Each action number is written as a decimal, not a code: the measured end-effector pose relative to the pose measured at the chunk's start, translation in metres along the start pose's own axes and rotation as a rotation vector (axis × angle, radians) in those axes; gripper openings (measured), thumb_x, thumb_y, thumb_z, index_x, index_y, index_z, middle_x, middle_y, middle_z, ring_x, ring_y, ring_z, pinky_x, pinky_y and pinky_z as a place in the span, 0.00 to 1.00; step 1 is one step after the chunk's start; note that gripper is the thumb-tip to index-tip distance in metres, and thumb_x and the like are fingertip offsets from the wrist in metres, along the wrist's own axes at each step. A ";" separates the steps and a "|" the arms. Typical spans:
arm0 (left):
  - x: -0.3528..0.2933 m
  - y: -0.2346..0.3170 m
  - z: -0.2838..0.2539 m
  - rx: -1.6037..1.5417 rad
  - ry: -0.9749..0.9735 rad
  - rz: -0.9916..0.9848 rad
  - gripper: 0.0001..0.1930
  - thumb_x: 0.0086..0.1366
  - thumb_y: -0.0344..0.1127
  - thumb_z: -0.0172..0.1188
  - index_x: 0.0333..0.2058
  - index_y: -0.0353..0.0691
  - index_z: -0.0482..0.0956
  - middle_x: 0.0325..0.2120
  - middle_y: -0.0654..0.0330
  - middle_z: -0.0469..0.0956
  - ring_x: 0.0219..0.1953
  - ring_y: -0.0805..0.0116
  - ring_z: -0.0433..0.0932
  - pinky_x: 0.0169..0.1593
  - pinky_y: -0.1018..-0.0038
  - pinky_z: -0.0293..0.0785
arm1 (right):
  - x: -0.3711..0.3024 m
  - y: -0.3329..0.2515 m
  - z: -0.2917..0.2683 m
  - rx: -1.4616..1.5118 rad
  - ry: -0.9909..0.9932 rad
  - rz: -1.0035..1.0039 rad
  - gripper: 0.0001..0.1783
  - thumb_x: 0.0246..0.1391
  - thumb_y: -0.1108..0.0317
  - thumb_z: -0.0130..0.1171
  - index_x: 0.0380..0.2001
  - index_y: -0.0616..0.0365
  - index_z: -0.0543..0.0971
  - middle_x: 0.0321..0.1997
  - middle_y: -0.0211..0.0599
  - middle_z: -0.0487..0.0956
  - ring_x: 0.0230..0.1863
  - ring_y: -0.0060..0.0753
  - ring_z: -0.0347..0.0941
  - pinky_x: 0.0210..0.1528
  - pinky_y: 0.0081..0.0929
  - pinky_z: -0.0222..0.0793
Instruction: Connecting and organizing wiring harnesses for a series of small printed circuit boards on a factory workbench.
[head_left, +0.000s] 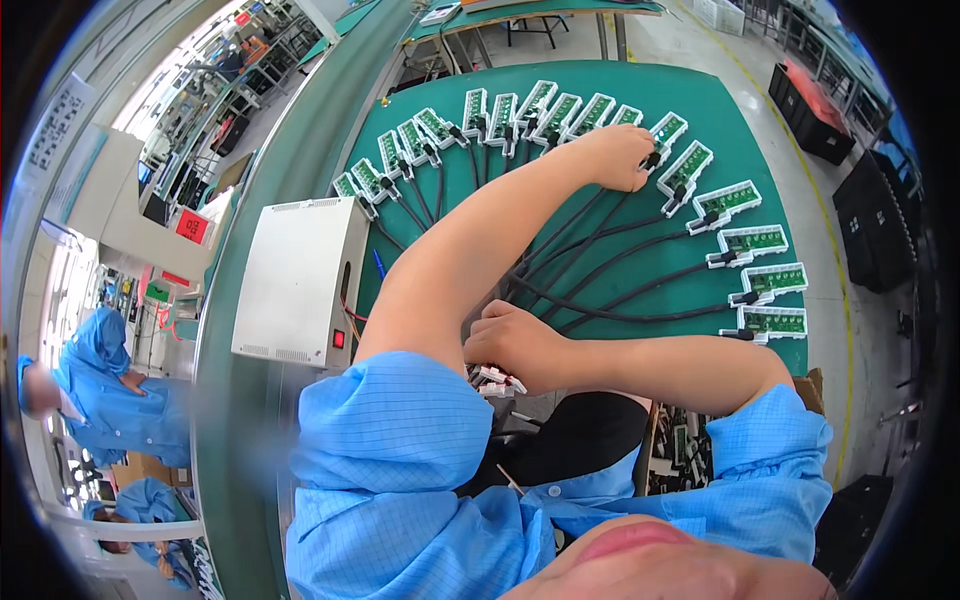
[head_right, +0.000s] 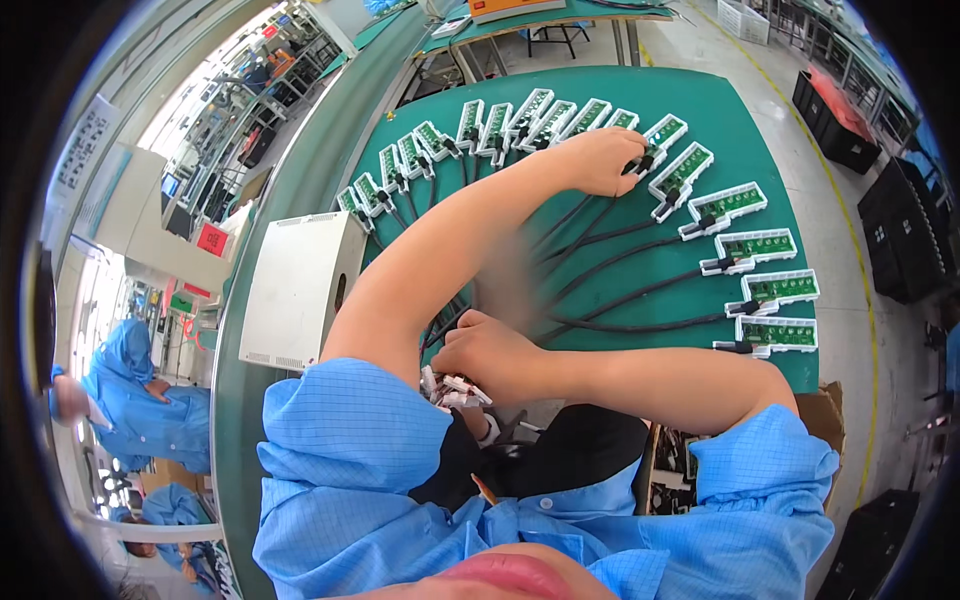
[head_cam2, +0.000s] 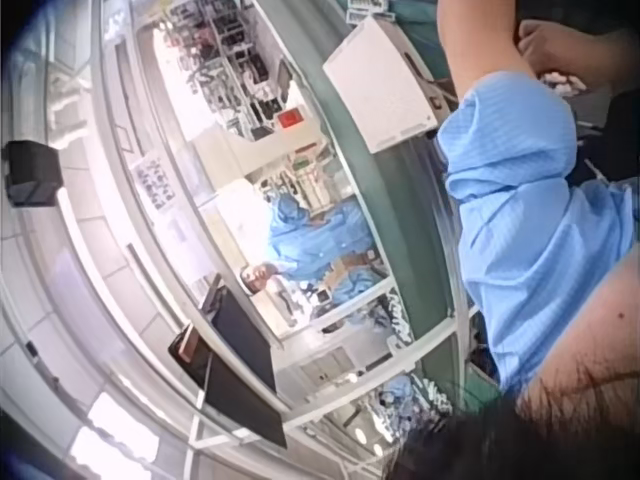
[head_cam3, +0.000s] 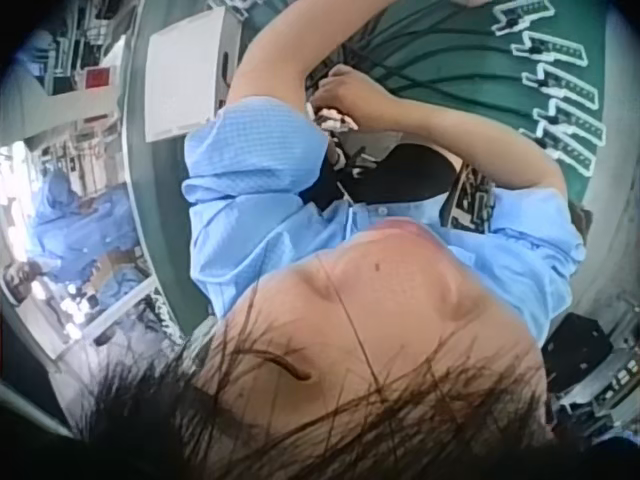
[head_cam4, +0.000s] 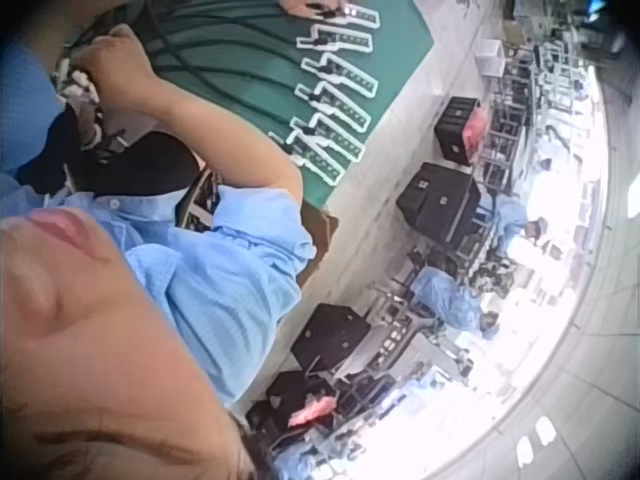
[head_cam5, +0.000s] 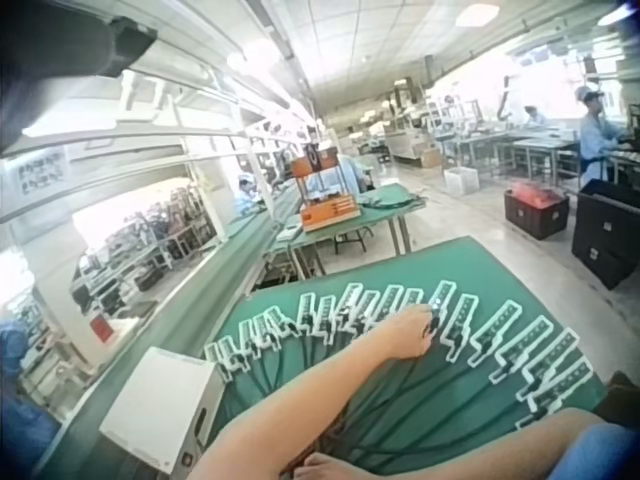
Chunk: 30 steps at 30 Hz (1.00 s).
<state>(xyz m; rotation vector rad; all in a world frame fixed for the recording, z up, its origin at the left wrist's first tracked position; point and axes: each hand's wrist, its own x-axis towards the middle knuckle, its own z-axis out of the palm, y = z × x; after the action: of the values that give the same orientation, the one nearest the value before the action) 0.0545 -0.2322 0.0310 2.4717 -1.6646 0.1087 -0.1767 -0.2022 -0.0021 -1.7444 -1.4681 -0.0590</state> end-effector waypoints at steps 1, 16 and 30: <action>0.004 -0.004 -0.002 0.003 -0.047 0.022 0.20 0.56 0.39 0.58 0.41 0.27 0.79 0.51 0.46 0.75 0.54 0.49 0.73 0.59 0.62 0.69 | 0.001 -0.001 -0.001 0.002 0.002 0.005 0.06 0.43 0.64 0.63 0.27 0.47 0.78 0.24 0.28 0.75 0.35 0.32 0.73 0.46 0.32 0.60; 0.016 -0.002 0.017 -0.003 -0.003 -0.156 0.28 0.53 0.48 0.61 0.51 0.42 0.73 0.40 0.44 0.81 0.42 0.43 0.81 0.47 0.53 0.76 | 0.016 -0.014 -0.003 0.010 0.044 -0.011 0.10 0.30 0.68 0.62 0.23 0.50 0.78 0.25 0.37 0.77 0.34 0.46 0.74 0.43 0.38 0.66; -0.338 0.200 -0.096 -0.477 0.090 -0.582 0.15 0.62 0.42 0.63 0.32 0.32 0.77 0.27 0.52 0.79 0.30 0.57 0.79 0.34 0.65 0.73 | 0.009 -0.022 -0.003 -0.010 0.184 -0.019 0.09 0.39 0.75 0.65 0.24 0.57 0.74 0.22 0.34 0.72 0.27 0.40 0.68 0.42 0.35 0.60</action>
<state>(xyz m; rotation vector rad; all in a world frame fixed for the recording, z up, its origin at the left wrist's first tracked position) -0.2553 0.0201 0.0938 2.4025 -0.7626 -0.2178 -0.1902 -0.1979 0.0167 -1.6857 -1.3525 -0.2316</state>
